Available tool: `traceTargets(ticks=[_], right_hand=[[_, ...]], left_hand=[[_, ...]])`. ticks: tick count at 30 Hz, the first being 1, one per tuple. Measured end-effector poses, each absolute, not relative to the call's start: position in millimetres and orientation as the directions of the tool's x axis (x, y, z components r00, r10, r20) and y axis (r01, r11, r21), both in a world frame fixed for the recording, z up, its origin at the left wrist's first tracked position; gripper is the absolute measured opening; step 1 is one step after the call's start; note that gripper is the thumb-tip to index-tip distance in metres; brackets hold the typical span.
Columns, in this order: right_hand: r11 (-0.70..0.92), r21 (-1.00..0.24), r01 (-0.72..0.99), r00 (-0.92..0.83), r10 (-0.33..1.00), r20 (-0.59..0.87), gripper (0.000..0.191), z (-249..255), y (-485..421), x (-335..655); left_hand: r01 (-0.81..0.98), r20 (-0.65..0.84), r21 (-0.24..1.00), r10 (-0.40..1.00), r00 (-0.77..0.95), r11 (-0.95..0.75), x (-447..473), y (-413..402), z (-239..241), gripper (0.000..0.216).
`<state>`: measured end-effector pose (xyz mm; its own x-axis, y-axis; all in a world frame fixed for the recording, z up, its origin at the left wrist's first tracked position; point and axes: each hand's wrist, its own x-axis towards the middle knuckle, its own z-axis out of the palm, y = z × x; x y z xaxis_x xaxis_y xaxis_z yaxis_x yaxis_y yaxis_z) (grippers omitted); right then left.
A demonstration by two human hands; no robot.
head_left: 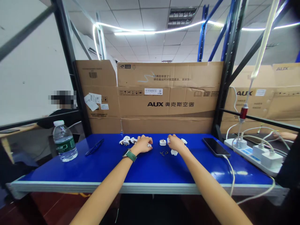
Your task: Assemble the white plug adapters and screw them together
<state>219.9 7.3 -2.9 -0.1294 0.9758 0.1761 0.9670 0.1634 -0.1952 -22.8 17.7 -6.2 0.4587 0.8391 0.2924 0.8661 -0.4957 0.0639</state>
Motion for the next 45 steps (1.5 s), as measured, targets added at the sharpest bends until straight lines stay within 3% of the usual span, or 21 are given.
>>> traceTargets(ticks=[7,15,30,34,39,42,45], right_hand=[[0.198,-0.182,0.963,-0.171,0.973,0.154,0.039,-4,6,219],[0.21,-0.149,0.966,-0.194,0.974,0.113,0.035,-6,8,219],[0.162,-0.108,0.981,-0.159,0.987,0.033,0.036,-8,9,216],[0.201,-0.15,0.968,-0.186,0.977,0.108,0.037,-6,7,216],[0.369,-0.264,0.891,-0.3,0.916,0.267,0.056,-4,8,215],[0.501,-0.301,0.811,-0.419,0.858,0.299,0.048,-5,9,213],[0.565,-0.272,0.779,-0.522,0.825,0.218,0.035,-5,5,210]], left_hand=[[0.845,0.286,0.024,0.814,0.506,-0.534,-25,15,-6,0.027],[0.897,0.105,0.026,0.894,0.437,-0.441,-23,11,-2,0.037],[0.94,0.129,-0.05,0.931,0.34,-0.337,-27,17,-7,0.037],[0.951,0.13,-0.047,0.942,0.309,-0.306,-29,19,-8,0.037],[0.959,0.133,-0.033,0.95,0.284,-0.282,-32,22,-11,0.038],[0.957,0.136,-0.026,0.947,0.29,-0.289,-32,22,-11,0.039],[0.949,0.14,-0.024,0.939,0.315,-0.315,-31,20,-10,0.039]])
